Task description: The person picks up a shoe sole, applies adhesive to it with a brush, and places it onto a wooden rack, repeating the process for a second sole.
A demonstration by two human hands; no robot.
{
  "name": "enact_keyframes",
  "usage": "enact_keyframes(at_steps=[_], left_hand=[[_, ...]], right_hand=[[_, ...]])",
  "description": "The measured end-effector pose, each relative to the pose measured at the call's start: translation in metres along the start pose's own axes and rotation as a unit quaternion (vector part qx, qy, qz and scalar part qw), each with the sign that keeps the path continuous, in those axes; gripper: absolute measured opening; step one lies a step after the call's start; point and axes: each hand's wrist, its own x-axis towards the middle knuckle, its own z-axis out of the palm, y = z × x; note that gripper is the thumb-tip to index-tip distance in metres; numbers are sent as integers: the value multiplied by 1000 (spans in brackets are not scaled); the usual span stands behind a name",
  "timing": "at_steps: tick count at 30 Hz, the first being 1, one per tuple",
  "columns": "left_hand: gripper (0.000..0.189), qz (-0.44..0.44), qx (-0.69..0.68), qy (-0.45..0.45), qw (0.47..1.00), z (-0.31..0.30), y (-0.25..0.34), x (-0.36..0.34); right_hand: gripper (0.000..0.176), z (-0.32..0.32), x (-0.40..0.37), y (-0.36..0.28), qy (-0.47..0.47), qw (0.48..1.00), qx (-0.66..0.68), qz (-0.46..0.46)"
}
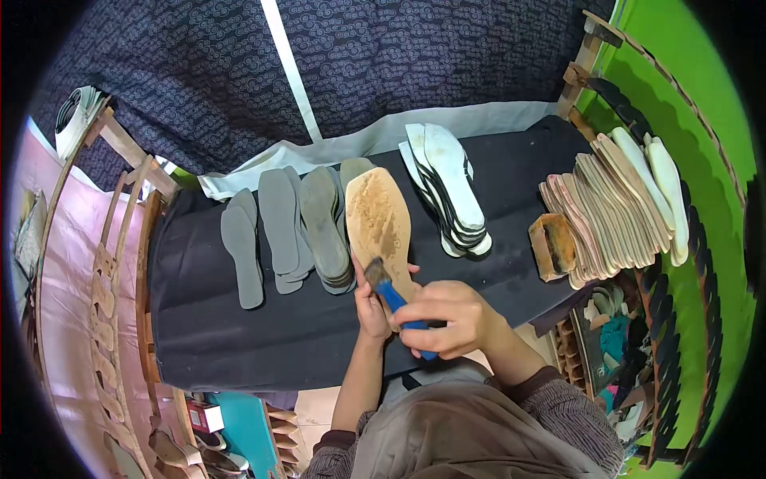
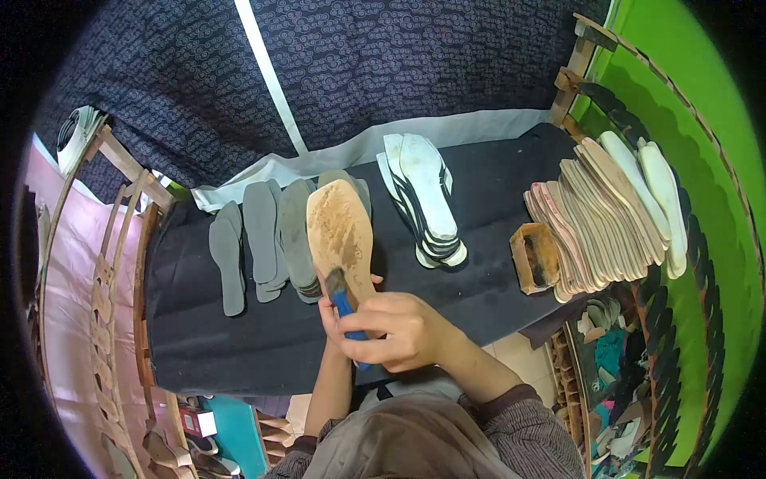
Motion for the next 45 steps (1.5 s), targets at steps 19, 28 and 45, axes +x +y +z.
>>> enact_keyframes(at_steps=[19, 28, 45], left_hand=[[61, -26, 1, 53, 998, -1, -3, 1], [60, -38, -6, 46, 998, 4, 5, 0], [50, -39, -11, 52, 998, 6, 7, 2]], right_hand=[[18, 3, 1, 8, 49, 999, -9, -1], [32, 3, -7, 10, 91, 994, 43, 40], [32, -18, -16, 2, 56, 995, 55, 66]])
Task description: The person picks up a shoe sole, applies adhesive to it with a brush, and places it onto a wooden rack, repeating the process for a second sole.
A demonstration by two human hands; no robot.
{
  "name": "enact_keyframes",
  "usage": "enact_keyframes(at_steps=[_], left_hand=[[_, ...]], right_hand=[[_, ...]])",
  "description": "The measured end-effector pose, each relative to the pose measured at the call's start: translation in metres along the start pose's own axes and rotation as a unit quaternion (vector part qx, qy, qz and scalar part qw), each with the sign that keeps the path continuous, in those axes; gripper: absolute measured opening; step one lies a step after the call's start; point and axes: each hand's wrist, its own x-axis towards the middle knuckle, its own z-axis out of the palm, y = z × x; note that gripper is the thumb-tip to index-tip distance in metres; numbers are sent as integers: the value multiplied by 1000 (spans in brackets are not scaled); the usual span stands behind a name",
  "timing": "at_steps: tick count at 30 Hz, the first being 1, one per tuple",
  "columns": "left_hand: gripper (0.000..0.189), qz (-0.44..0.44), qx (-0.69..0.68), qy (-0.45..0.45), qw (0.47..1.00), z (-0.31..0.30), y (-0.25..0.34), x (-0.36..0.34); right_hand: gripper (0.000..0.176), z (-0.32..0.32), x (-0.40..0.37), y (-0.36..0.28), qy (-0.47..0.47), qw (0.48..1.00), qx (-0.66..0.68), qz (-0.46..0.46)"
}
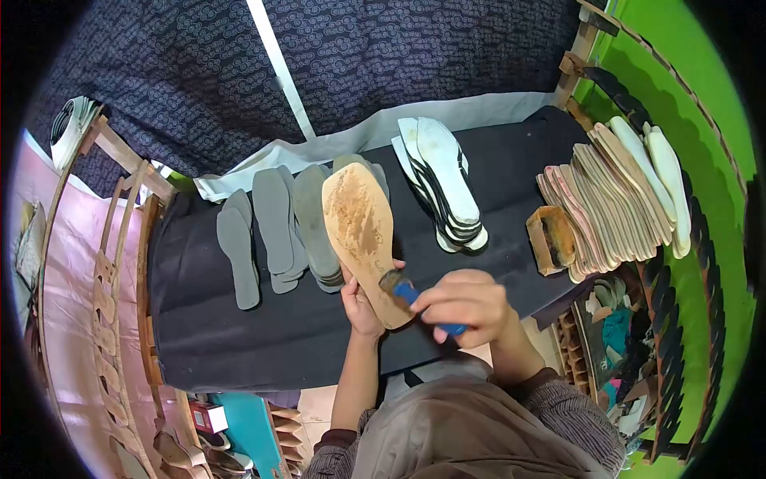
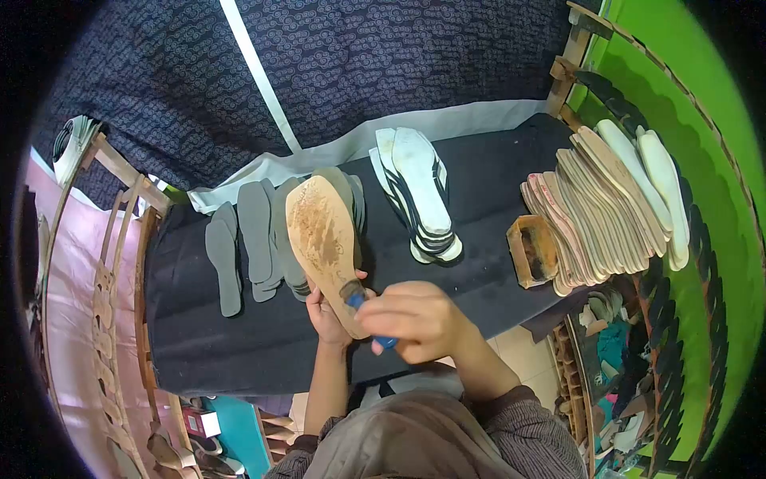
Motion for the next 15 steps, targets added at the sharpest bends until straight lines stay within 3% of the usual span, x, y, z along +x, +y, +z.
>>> enact_keyframes(at_steps=[2, 3, 5, 7, 11, 15], left_hand=[[50, -41, -284, 69, 956, -1, -1, -1], [50, -42, -284, 68, 955, -3, -1, -1], [53, -15, -14, 0, 1000, -7, -2, 0], [55, -17, -22, 6, 1000, -6, -2, 0], [58, -11, -15, -18, 1000, -11, -6, -1], [64, -31, -5, -48, 998, -11, -10, -3]], right_hand=[[23, -6, -4, 0, 76, 997, -35, 5], [23, -9, -6, 0, 112, 993, -48, 10], [21, -21, -11, -3, 149, 983, -110, 19], [16, -34, -23, -2, 211, 961, -177, 15], [14, -64, -51, -11, 369, 894, -232, 104], [13, -101, -69, -12, 375, 802, -396, 242]])
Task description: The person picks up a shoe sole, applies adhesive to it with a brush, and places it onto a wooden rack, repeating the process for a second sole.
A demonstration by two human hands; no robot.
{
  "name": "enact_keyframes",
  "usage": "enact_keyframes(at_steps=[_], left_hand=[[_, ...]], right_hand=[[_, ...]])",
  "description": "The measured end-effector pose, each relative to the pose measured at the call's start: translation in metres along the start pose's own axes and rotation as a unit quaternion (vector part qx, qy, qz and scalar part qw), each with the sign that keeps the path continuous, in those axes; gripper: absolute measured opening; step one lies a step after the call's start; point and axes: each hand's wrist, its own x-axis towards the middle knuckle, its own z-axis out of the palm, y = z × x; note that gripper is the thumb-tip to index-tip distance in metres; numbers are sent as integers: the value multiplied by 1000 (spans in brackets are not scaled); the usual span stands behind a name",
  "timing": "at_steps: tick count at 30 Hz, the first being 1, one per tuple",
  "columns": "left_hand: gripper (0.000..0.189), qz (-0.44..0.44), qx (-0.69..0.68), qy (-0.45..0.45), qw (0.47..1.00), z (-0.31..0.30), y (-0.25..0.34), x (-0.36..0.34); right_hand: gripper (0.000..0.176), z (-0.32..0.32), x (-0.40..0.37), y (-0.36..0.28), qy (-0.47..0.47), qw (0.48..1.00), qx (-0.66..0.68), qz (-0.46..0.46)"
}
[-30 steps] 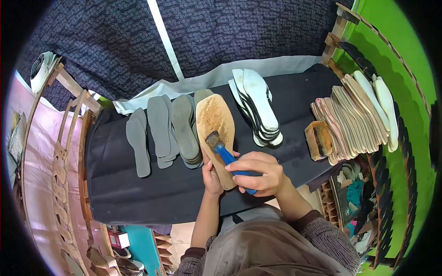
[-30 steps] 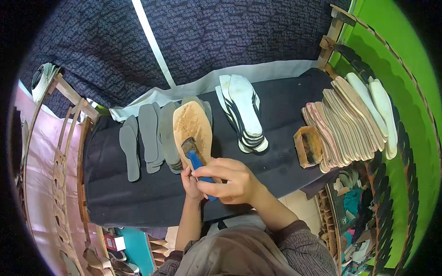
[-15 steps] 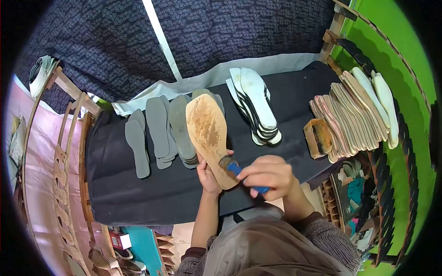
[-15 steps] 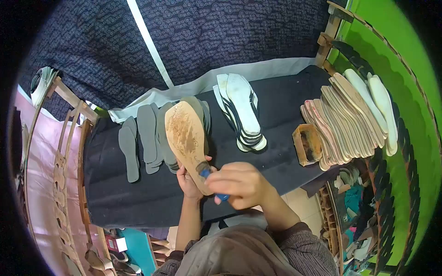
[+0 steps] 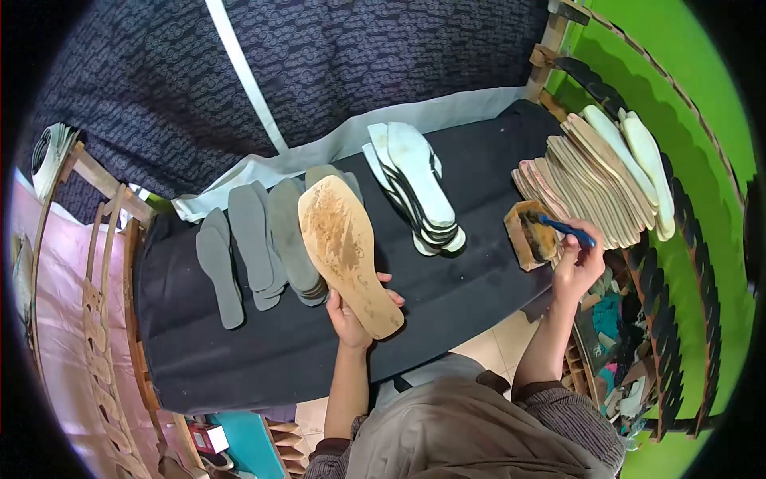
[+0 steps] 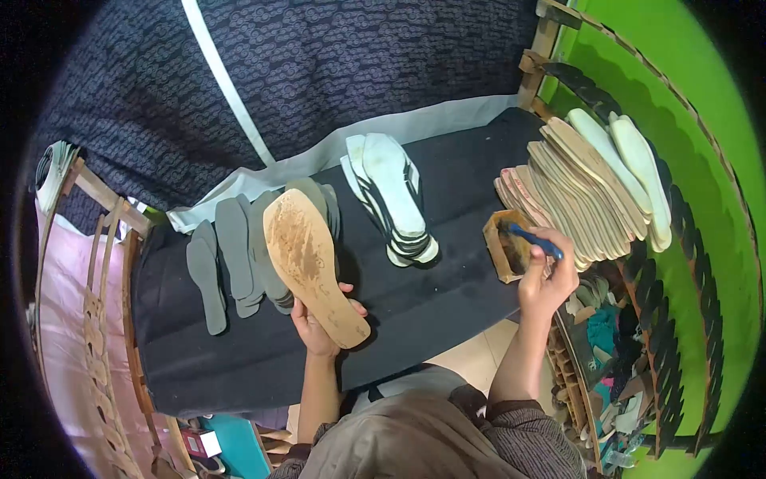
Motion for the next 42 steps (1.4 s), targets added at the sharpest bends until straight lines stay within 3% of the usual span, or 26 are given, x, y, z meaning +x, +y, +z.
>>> enact_keyframes(at_steps=[4, 6, 16, 18, 21, 26, 28, 30, 33, 34, 36, 38, 42], left_hand=[[66, -36, 35, -9, 999, 4, -2, -2], [67, -49, 37, -23, 998, 4, -5, -3], [66, -68, 24, -24, 997, 5, -6, -2], [65, -65, 30, -24, 997, 5, -6, -2], [64, -62, 34, -26, 997, 4, -5, -2], [62, -50, 21, -30, 998, 7, -6, -2], [61, -49, 20, -28, 998, 7, -5, -1], [61, -50, 19, -27, 998, 5, -6, -1], [61, -52, 21, -29, 998, 7, -4, -3], [62, -47, 52, 23, 997, 13, -2, -3], [63, -39, 84, 77, 993, 16, -1, -4], [65, -65, -35, 18, 997, 9, -4, -3], [64, -46, -18, 29, 998, 5, 0, -1]], right_hand=[[8, -6, -4, 30, -67, 993, -45, 81], [12, -4, -9, 42, -92, 992, -68, 46], [15, 0, -20, 62, -145, 981, -106, 79], [19, -1, -17, 57, -151, 980, -116, 57], [34, -1, -10, 31, -76, 992, -97, -22], [35, 5, -8, -4, -34, 992, -86, -90], [32, 11, -14, -23, -56, 984, 18, -169], [26, 21, -18, -38, -136, 946, 164, -245], [20, 36, -35, -66, -257, 880, 268, -297], [20, 44, -43, -72, -273, 860, 305, -304], [20, 57, -56, -79, -280, 853, 293, -329], [20, 64, -66, -82, -309, 833, 299, -349], [19, 64, -70, -81, -358, 803, 341, -332]])
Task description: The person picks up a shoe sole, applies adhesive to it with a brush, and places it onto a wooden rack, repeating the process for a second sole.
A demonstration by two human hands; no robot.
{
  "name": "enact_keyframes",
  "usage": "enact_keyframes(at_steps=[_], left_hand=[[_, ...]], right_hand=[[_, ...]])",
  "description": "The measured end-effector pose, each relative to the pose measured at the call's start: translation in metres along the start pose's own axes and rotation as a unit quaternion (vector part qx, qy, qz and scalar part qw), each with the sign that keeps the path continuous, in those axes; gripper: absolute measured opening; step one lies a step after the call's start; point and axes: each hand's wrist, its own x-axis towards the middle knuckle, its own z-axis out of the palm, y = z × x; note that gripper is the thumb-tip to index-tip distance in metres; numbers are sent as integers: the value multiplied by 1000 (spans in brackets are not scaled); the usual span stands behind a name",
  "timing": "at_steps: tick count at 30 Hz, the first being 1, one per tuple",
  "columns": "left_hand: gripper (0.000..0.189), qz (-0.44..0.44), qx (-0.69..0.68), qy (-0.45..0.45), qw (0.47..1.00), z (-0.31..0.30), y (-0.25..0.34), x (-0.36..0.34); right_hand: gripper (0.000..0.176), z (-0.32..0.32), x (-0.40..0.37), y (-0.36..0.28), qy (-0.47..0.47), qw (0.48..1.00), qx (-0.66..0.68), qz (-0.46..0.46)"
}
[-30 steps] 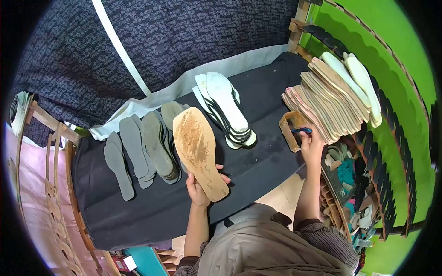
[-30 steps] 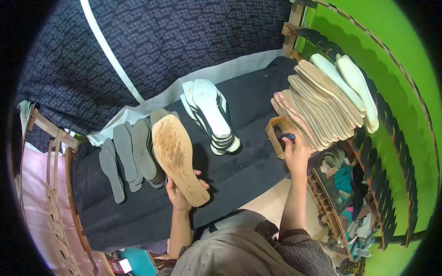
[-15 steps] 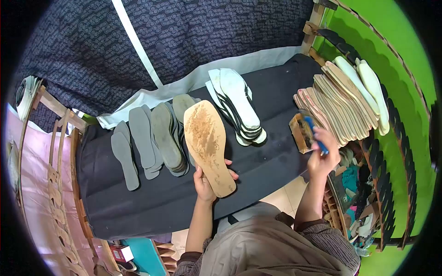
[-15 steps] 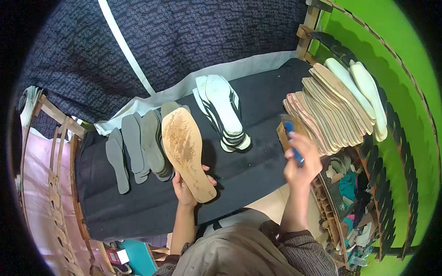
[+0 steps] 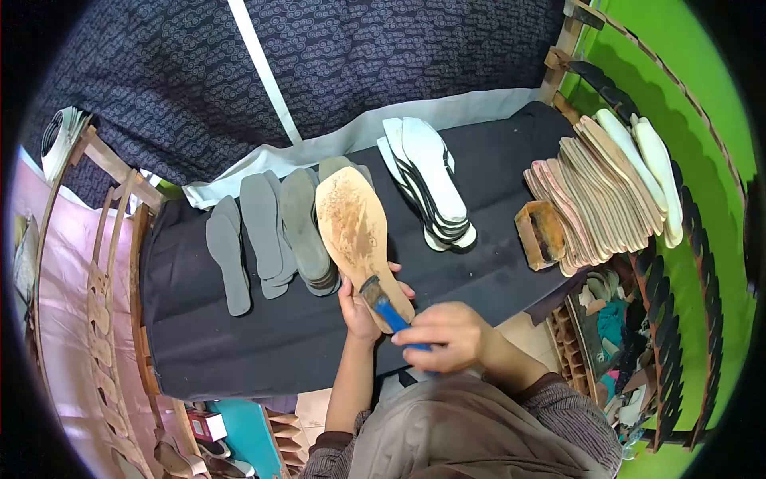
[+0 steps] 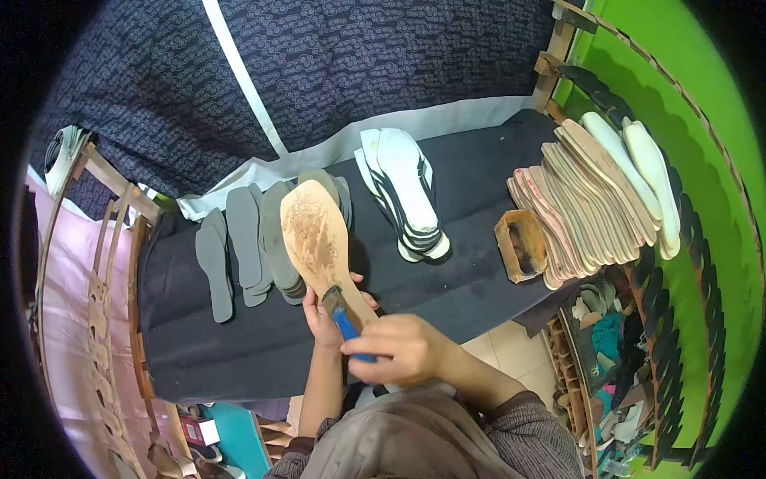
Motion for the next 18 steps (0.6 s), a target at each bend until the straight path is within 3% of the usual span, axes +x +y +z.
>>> enact_keyframes(at_steps=[2, 4, 5, 6, 8, 9, 10, 13, 14, 16, 18], left_hand=[[62, 2, 13, -16, 1000, 2, 2, 3], [59, 24, -156, 209, 965, 11, -1, 7], [59, 34, -46, 132, 990, -20, -15, 6], [59, 35, -46, 132, 990, -20, -10, 5], [58, 8, -7, -72, 997, -18, -2, 3], [59, 20, -10, -95, 995, -17, -1, 4], [59, 20, -9, -94, 995, -16, -2, 4], [62, 83, 32, 137, 987, -8, -11, 5], [62, 82, 32, 137, 987, -9, -9, 4], [62, -17, -6, -22, 1000, -11, -4, 2], [63, -24, -18, -17, 999, -5, -1, 1]], right_hand=[[24, -3, 3, 7, 33, 999, -35, -1], [24, -5, 7, 12, 60, 996, -65, 18], [23, -2, 7, 11, 55, 998, -41, 15], [22, 1, 6, 6, 29, 999, -21, 12], [23, 4, 9, 0, -35, 999, 32, -10], [19, 6, 9, -1, -18, 999, 31, 4], [19, 7, 10, 0, -18, 999, 31, 5], [23, 4, 14, 10, 64, 995, -61, 33], [23, 5, 14, 9, 64, 995, -62, 34], [25, 7, 13, 3, -16, 1000, 18, 5], [26, 9, 12, 3, -34, 998, 56, 2]])
